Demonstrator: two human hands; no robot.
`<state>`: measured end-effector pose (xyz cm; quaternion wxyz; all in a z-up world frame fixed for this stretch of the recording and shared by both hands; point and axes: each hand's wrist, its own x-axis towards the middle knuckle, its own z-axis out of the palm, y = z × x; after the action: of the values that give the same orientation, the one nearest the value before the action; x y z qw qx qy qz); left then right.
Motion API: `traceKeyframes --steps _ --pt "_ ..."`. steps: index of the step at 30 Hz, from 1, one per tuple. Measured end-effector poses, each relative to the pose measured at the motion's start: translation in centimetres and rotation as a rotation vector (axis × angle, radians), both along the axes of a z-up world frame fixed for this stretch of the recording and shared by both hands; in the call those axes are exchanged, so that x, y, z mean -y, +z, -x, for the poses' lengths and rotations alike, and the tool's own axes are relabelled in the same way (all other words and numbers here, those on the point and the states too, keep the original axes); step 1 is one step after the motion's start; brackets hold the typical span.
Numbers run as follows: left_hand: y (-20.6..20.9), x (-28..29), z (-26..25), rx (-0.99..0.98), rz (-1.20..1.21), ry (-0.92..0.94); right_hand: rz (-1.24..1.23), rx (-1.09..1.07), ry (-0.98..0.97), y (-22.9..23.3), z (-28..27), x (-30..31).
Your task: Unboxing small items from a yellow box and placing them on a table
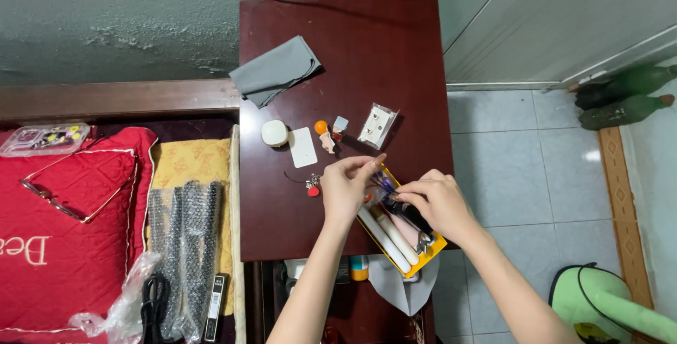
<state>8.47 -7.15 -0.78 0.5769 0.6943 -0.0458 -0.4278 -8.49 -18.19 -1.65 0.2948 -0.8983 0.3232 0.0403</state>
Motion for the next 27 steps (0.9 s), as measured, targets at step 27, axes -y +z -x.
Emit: traceKeyframes --steps 27 --pt "-1.9 0.6 0.9 0.469 -0.252 0.025 -0.263 0.295 -0.466 1.0 0.9 0.3"
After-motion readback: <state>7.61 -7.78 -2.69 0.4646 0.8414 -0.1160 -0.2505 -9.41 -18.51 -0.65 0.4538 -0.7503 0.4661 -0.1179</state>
